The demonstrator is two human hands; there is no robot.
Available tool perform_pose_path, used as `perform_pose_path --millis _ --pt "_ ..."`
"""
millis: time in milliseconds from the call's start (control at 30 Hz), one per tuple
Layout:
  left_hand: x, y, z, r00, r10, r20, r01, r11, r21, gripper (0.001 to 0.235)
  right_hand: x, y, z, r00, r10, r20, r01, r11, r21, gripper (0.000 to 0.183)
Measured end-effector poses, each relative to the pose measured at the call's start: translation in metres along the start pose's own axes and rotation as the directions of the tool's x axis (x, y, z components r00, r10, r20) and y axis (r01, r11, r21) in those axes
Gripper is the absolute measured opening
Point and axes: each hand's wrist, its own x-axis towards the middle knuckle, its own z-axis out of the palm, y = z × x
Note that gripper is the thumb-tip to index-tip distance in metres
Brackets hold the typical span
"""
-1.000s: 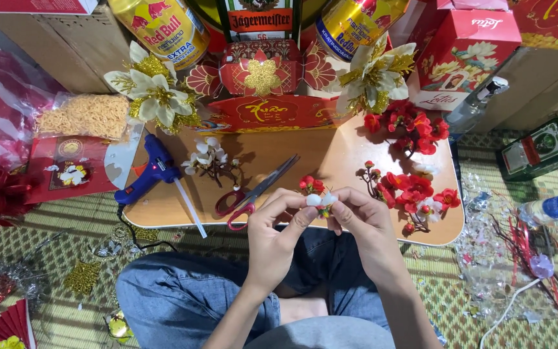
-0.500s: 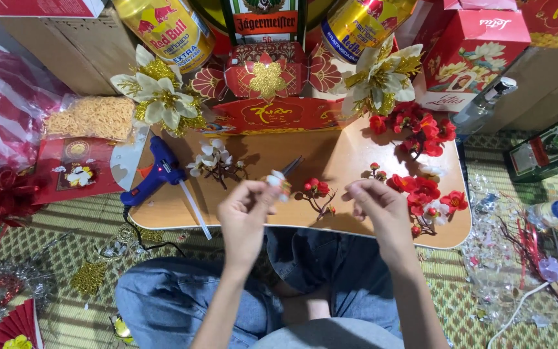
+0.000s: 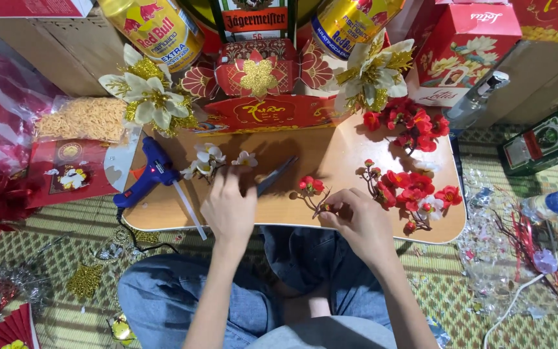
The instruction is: Assembling decorative flower branches by attaching small artificial flowers to a stem for a gift display.
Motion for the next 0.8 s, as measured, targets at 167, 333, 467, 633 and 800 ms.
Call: perform_pose_path --millis 167,333,467,633,800 --pt "-0.018 0.038 -0.031 0.995 0.098 0.015 -0.093 0.977 -0.194 0.009 0.002 -0.006 0.001 0.995 -0.074 -0.069 0.082 0.990 0.114 0.020" --pt "-0.029 0.063 -0.055 0.951 0.201 0.234 0.032 0.691 -0.722 0.047 0.002 -0.019 0.004 0.928 -0.261 -0.265 0.312 0.934 0.175 0.015" --pt "-0.028 0.069 -0.062 0.951 0.266 0.159 -0.078 0.704 -0.706 0.030 -0.001 -0.022 0.004 0.902 -0.289 -0.319 0.351 0.923 0.157 0.013" --pt "-0.028 0.068 -0.065 0.960 0.263 0.101 -0.104 0.664 -0.740 0.042 -0.002 -0.032 0.002 0.919 -0.202 -0.338 0.306 0.907 0.291 0.015" --pt "-0.026 0.068 -0.073 0.967 0.231 0.105 -0.057 0.602 -0.796 0.050 -0.007 -0.028 0.000 0.938 -0.133 -0.321 0.246 0.906 0.344 0.017"
